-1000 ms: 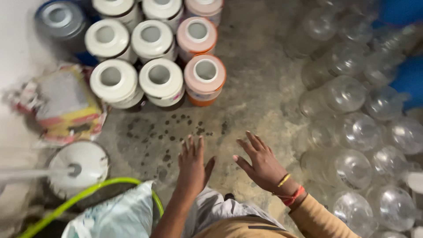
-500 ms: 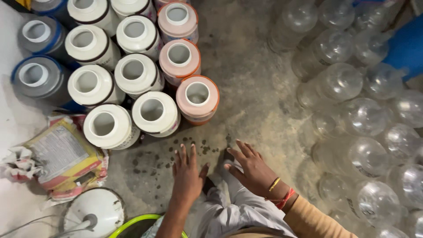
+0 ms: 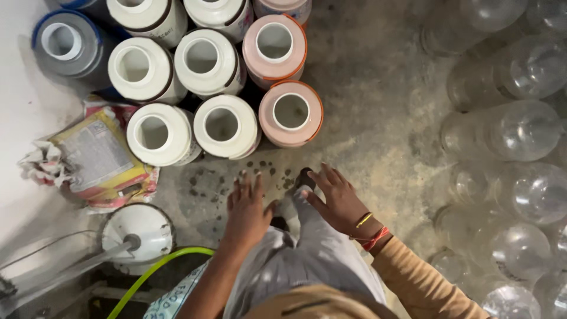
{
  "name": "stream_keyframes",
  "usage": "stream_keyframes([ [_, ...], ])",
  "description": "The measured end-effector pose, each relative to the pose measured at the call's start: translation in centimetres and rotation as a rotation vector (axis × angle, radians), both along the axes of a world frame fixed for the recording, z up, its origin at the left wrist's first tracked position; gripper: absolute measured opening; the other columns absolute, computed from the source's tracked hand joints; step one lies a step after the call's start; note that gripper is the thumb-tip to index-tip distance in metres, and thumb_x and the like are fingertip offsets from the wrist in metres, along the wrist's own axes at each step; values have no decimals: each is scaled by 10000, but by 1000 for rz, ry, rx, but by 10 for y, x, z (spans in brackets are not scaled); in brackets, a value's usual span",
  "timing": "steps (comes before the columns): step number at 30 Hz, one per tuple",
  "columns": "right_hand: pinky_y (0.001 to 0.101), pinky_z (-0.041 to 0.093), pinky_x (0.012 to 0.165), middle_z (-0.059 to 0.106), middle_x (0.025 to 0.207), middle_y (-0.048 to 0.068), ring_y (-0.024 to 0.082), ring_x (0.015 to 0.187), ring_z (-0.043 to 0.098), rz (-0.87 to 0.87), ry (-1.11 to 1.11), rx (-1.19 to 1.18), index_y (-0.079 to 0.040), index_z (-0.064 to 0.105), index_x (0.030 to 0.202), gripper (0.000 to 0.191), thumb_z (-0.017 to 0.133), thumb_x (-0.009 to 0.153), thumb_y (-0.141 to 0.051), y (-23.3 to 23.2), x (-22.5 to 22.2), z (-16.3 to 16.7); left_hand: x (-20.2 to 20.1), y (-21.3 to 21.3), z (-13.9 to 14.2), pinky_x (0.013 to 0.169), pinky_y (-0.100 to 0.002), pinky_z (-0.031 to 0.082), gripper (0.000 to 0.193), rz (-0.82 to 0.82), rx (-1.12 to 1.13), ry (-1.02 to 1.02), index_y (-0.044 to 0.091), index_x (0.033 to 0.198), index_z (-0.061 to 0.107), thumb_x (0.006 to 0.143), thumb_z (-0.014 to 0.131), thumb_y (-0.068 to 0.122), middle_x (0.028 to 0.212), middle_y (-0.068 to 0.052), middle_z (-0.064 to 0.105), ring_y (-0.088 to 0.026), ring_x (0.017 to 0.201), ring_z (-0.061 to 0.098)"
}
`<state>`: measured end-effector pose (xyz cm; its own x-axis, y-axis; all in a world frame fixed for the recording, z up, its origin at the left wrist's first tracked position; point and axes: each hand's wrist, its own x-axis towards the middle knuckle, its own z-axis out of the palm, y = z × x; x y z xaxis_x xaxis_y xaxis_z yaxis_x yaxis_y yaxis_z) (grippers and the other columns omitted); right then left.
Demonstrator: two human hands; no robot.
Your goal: The person sits on the floor of a water plant and fits snap-on lids onto large water jugs. They press a blue lid onto a blue jug, then pick up an orange lid and press it onto a pink jug, working the rim around with both hands to seat it, and finally stand the capped jug against the wall.
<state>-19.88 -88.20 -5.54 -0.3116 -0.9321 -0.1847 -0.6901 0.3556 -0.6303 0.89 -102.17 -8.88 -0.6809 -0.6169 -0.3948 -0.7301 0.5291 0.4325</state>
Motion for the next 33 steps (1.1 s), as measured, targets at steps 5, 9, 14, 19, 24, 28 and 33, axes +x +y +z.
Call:
stream_keyframes([
  [5,532,399,1091,478,1462,325,501,1341,459,33,18,59,-63,569,1388,566,641,953,-417,-46,-34,-42,-22,-40,-27,1118,-652,247,837,86,67,-15,88,1575,242,931,654,429,1630,-300,179,-528,1481,198],
  [9,504,450,1050,533,1420,312,484,1284,528,-37,-45,90,-65,649,1305,481,642,961,-400,-75,-50,-107,-40,-58,-74,1141,-639,239,854,110,94,19,82,1586,240,928,660,430,1626,-305,187,-532,1468,205],
  [14,452,500,1027,615,1327,278,445,1216,607,-189,-61,86,-70,720,1183,371,685,956,-360,-104,-73,-229,-75,-97,-171,1139,-627,242,847,29,125,-38,90,1569,260,910,652,450,1621,-278,207,-505,1486,203],
  [19,473,482,1052,648,1263,261,446,1253,574,-409,-30,15,-20,665,1211,435,743,912,-326,-117,-99,-362,-88,-134,-256,1136,-641,279,811,-65,98,6,65,1563,294,935,628,455,1613,-304,237,-514,1482,236],
  [24,484,460,1052,510,1400,345,476,1303,485,-535,36,9,35,401,1474,927,861,811,-421,-137,-141,-448,-97,-164,-311,1118,-656,283,820,-96,75,-31,60,1566,285,931,622,456,1621,-307,216,-508,1490,221],
  [28,451,466,1060,446,1460,300,424,1328,500,-687,-227,179,9,153,1575,1226,898,733,-480,-143,-167,-480,-99,-164,-324,1109,-665,273,796,-125,81,-24,82,1578,283,956,603,463,1612,-315,211,-514,1485,201],
  [33,455,505,1019,531,1348,306,440,1237,577,-742,-108,228,7,210,1558,1234,960,665,-396,-144,-168,-495,-99,-158,-321,1116,-659,278,788,-113,99,-67,112,1576,292,939,601,457,1631,-291,210,-500,1500,202],
])
